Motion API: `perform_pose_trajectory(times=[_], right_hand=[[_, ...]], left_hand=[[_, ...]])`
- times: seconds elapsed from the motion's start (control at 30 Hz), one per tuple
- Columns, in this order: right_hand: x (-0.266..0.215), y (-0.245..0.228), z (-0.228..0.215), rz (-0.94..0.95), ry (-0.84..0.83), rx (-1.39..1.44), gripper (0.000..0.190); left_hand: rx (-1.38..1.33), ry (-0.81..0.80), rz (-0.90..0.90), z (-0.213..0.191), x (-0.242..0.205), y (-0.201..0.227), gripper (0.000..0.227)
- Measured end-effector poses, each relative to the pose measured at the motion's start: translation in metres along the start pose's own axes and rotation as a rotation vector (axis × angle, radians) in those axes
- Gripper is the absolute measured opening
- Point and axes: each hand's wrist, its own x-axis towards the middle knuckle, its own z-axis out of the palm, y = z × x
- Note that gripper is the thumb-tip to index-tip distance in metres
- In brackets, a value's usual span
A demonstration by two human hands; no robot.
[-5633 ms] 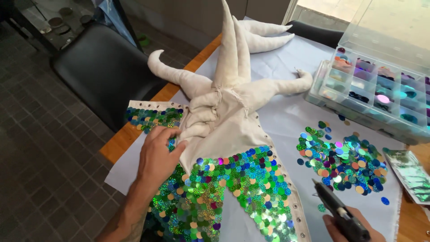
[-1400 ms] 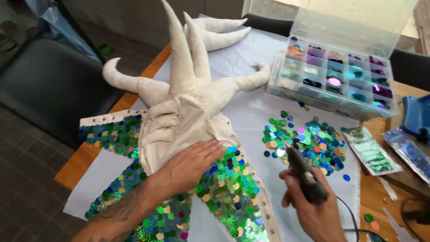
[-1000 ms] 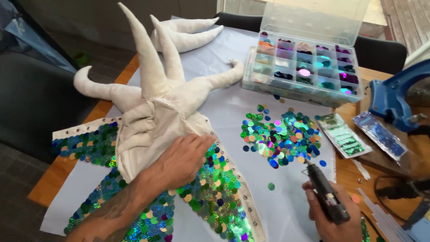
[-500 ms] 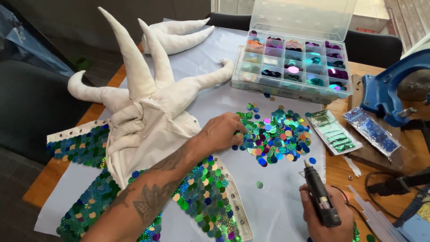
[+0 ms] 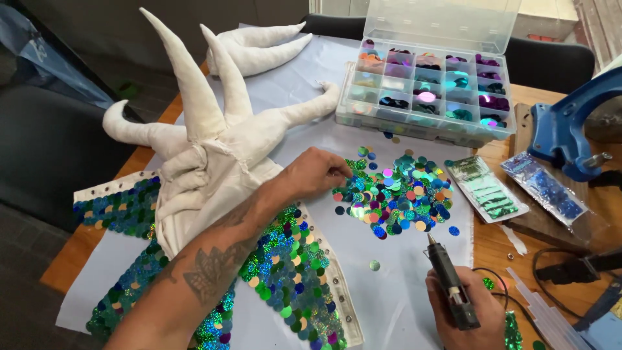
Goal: Gluing green and blue sequins onto a star-shaped costume piece using a hot glue gun.
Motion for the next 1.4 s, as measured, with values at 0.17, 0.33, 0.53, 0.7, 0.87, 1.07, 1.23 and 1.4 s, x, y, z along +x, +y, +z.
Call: perform_pose_trajectory(times=[0.17,0.33,0.53,0.7,0.87,1.07,1.23,1.4], right_hand=[[-0.003,0.005,0.002,-0.006,-0.010,0.013,0.022],[-0.003,0.009,0.004,0.038,0.019,0.009,0.022],[-0.003,0.009,0.005,0.043,0.029,0.005,0.024],[-0.004,0.009,0.006,0.063,0.042,0.010,0.024],[-0.004,0.004,0.002,0.066,0.073,-0.067,0.023],[-0.009,0.012,0.001,-0.112,0.092,0.000,0.026],[-0.004,0.017,0.008,-0.041,0.083,0.021,0.026],[-0.005,0.017,0.005,-0.047,0.097,-0.024,0.025]], left_hand=[[0.000,0.004,0.020,0.001,0.000,-0.007,0.028],[0.039,0.048,0.088,0.001,0.006,-0.014,0.034],[0.118,0.026,0.189,0.000,0.008,0.003,0.024],[0.072,-0.082,0.093,0.009,0.018,0.041,0.020],[0.178,-0.097,0.109,0.033,0.036,0.034,0.025],[0.134,-0.113,0.081,0.041,0.041,0.025,0.022],[-0.116,-0.084,0.082,0.027,0.042,0.016,0.026],[-0.489,-0.176,-0.153,0.015,0.022,0.023,0.028]])
